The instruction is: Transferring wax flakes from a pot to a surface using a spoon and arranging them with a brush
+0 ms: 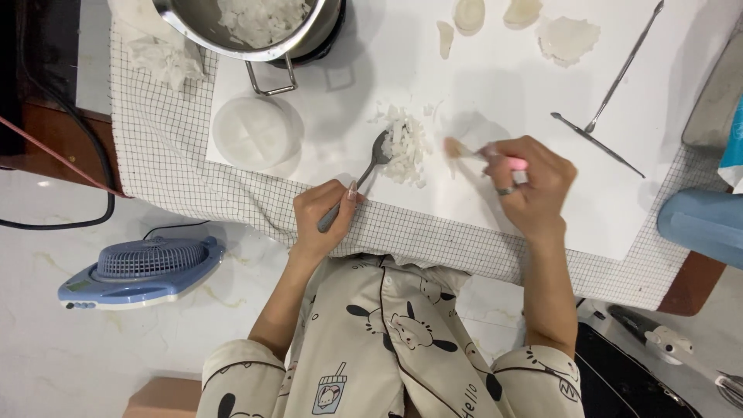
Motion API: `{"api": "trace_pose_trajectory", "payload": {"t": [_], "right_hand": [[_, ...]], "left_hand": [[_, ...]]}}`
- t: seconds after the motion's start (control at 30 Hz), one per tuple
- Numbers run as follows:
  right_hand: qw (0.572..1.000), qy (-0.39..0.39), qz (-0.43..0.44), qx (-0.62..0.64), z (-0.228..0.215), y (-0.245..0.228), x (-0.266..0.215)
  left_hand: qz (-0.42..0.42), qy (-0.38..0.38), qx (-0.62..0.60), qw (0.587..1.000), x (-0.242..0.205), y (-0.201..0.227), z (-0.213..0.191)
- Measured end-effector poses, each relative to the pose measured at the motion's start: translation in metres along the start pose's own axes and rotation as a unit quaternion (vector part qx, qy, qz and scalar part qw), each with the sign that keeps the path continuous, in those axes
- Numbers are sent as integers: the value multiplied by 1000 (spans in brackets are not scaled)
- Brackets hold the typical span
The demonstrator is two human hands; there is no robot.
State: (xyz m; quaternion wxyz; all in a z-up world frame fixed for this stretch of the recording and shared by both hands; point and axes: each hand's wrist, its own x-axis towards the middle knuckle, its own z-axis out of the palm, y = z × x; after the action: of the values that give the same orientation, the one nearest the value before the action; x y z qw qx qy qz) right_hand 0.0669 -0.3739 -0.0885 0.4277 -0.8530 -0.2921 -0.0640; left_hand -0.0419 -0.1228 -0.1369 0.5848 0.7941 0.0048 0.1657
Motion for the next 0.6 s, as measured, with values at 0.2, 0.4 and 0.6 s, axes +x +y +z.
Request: {"api": "trace_pose_trajectory", "payload": {"t": [0.2,0.4,0.6], "right_hand": [[993,-54,69,-84,-17,-15,-4],[993,-81,76,-37,22,-26,-1],[999,-31,16,-29,2,-24,1]], "left_hand": [[1,8,-13,1000,0,-1,-1],[-2,1,1,1000,1,1,-2],[-1,6,3,1000,2,4,-3]]}}
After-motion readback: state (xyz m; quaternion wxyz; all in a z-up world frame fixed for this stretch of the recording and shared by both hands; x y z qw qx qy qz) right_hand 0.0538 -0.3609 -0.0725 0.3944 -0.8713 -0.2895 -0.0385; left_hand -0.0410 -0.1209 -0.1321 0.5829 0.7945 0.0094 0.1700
